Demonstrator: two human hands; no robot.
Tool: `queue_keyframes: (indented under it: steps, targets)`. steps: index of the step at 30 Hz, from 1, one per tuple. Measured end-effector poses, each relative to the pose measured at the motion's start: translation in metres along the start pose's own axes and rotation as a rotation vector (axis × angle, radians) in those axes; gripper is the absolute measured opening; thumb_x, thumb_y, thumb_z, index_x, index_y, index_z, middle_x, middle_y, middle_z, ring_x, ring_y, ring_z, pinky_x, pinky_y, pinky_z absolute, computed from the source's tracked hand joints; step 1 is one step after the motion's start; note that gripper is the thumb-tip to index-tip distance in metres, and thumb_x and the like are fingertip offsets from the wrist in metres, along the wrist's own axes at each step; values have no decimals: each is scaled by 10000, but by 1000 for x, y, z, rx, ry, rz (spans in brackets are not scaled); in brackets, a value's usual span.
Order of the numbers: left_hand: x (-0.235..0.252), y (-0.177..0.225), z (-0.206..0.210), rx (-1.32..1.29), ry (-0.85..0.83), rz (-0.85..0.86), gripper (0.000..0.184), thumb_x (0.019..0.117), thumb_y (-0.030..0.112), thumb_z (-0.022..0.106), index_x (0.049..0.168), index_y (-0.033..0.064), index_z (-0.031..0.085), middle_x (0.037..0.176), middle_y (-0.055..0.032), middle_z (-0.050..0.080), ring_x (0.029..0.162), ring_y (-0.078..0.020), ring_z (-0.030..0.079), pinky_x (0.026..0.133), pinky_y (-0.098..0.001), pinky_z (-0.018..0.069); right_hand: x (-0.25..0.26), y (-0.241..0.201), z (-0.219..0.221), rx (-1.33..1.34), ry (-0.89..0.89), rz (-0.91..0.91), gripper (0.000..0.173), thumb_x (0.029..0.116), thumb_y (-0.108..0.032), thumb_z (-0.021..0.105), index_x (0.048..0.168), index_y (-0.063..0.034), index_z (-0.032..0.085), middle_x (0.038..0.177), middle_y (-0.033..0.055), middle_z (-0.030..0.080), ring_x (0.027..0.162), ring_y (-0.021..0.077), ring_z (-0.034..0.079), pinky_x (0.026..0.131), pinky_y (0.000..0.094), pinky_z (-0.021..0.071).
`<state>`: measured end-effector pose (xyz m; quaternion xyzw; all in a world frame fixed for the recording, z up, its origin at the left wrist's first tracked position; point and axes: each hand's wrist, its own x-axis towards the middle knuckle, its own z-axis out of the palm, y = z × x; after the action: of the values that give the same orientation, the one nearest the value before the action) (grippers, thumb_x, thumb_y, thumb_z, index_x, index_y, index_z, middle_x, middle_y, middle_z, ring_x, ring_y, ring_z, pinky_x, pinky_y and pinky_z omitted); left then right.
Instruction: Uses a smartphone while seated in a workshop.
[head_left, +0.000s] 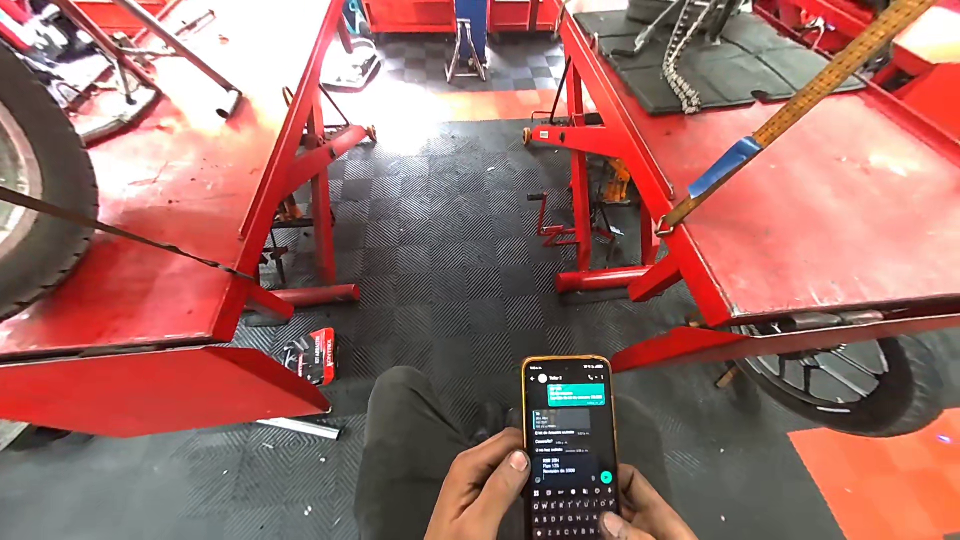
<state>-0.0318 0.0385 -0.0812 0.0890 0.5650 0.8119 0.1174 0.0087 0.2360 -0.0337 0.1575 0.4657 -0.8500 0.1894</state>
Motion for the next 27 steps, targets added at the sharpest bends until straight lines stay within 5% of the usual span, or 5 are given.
queue_keyframes:
  steps: [8, 17, 21, 27]
  targets:
    - [-1, 3, 1, 233, -95, 97, 372, 1089, 184, 418, 1097, -45, 711, 1183, -126, 696, 1107, -133, 660, 973, -320, 554, 1, 7, 4, -80, 69, -9, 284, 1024, -66, 530, 1288, -7, 444, 1101, 141, 714, 926, 266, 744, 744, 469, 650]
    - [-1, 6, -1, 292, -138, 129, 409, 1098, 234, 416, 1058, -46, 711, 1180, -136, 695, 1104, -120, 658, 963, -295, 552, -2, 11, 4, -42, 50, -36, 265, 1055, -82, 489, 1311, -20, 460, 1117, 115, 720, 947, 246, 742, 777, 455, 647]
    - [-3, 2, -4, 233, -63, 103, 401, 1104, 229, 406, 1119, -28, 714, 1191, -104, 707, 1117, -112, 663, 988, -307, 550, -2, 10, 1, -76, -20, -40, 389, 946, 66, 535, 1309, 2, 410, 1163, 168, 688, 993, 303, 727, 798, 518, 635]
    - [-6, 0, -2, 165, -16, 78, 392, 1107, 217, 398, 1163, -16, 708, 1196, -95, 708, 1103, -120, 670, 983, -319, 557, -4, 9, 6, -105, -30, -38, 543, 857, 161, 606, 1320, -17, 384, 1184, 157, 686, 1009, 302, 725, 787, 493, 641]
